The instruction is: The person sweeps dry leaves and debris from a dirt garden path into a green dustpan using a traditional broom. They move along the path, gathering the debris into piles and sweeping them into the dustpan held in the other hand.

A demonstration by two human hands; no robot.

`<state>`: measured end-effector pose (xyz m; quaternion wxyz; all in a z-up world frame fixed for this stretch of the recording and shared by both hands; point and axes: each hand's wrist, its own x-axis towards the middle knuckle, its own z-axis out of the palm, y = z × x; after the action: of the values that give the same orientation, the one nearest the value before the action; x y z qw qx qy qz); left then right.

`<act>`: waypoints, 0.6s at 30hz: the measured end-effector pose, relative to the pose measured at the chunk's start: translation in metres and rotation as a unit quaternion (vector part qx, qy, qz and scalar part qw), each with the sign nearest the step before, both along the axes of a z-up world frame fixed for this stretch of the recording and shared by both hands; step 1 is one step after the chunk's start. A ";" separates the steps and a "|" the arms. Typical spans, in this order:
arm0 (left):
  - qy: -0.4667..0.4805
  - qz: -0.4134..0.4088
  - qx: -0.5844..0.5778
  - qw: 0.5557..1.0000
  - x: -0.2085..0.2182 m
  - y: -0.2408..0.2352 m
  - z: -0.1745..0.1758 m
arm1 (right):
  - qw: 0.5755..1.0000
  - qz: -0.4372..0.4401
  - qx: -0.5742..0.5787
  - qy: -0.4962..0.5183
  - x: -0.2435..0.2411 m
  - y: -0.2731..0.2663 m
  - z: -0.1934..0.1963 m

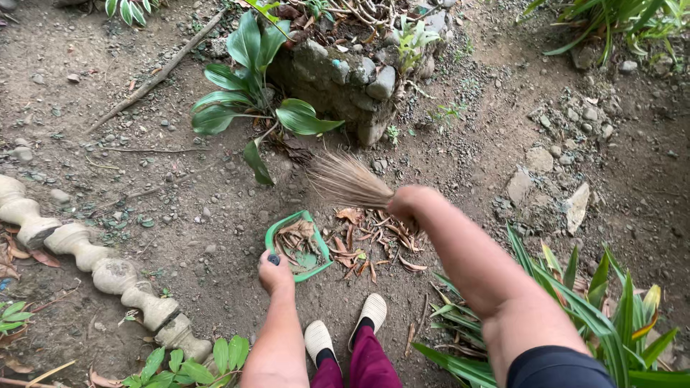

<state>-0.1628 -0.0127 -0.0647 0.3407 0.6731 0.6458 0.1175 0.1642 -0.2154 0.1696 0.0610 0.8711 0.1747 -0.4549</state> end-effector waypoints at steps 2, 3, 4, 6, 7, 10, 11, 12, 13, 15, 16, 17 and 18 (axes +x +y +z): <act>0.011 -0.041 0.031 0.999 0.005 -0.009 -0.003 | 1.000 -0.002 0.001 0.008 -0.018 -0.010 -0.023; 0.006 -0.055 0.036 0.998 0.006 -0.011 -0.005 | 1.000 -0.006 0.001 0.017 -0.026 -0.019 -0.031; 0.001 -0.068 0.039 0.997 0.010 -0.015 -0.008 | 1.000 -0.009 0.002 0.029 -0.031 -0.035 -0.036; -0.008 -0.086 0.043 0.995 0.013 -0.020 -0.010 | 0.998 -0.034 0.007 0.056 -0.038 -0.073 -0.036; -0.011 -0.090 0.044 0.995 0.014 -0.020 -0.009 | 0.996 -0.058 0.013 0.073 -0.039 -0.097 -0.031; -0.015 -0.080 0.030 0.996 0.018 -0.015 -0.007 | 0.980 -0.156 0.047 0.111 -0.031 -0.188 0.001; -0.014 -0.076 0.022 0.997 0.018 -0.011 -0.005 | 0.973 -0.191 0.077 0.108 -0.029 -0.219 0.015; -0.028 -0.083 0.035 0.996 0.019 -0.008 -0.004 | 0.972 -0.183 0.106 0.100 -0.030 -0.248 0.026; -0.043 -0.091 0.047 0.994 0.020 -0.003 -0.002 | 0.971 -0.175 0.135 0.092 -0.033 -0.269 0.034; -0.054 -0.106 0.067 0.991 0.024 0.004 0.001 | 0.966 -0.240 0.071 0.067 -0.039 -0.298 0.050; -0.051 -0.111 0.075 0.990 0.029 0.006 0.001 | 0.943 -0.324 0.045 0.062 -0.045 -0.308 0.052; -0.048 -0.116 0.084 0.989 0.036 0.008 0.001 | 0.912 -0.406 0.020 0.057 -0.055 -0.316 0.049; -0.046 -0.124 0.075 0.988 0.040 0.008 0.001 | 0.873 -0.485 -0.008 0.053 -0.066 -0.327 0.043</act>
<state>-0.1227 -0.0047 -0.0642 0.3310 0.7653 0.5303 0.1534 0.0977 -0.5426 0.2131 -0.1703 0.8202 -0.2704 -0.4745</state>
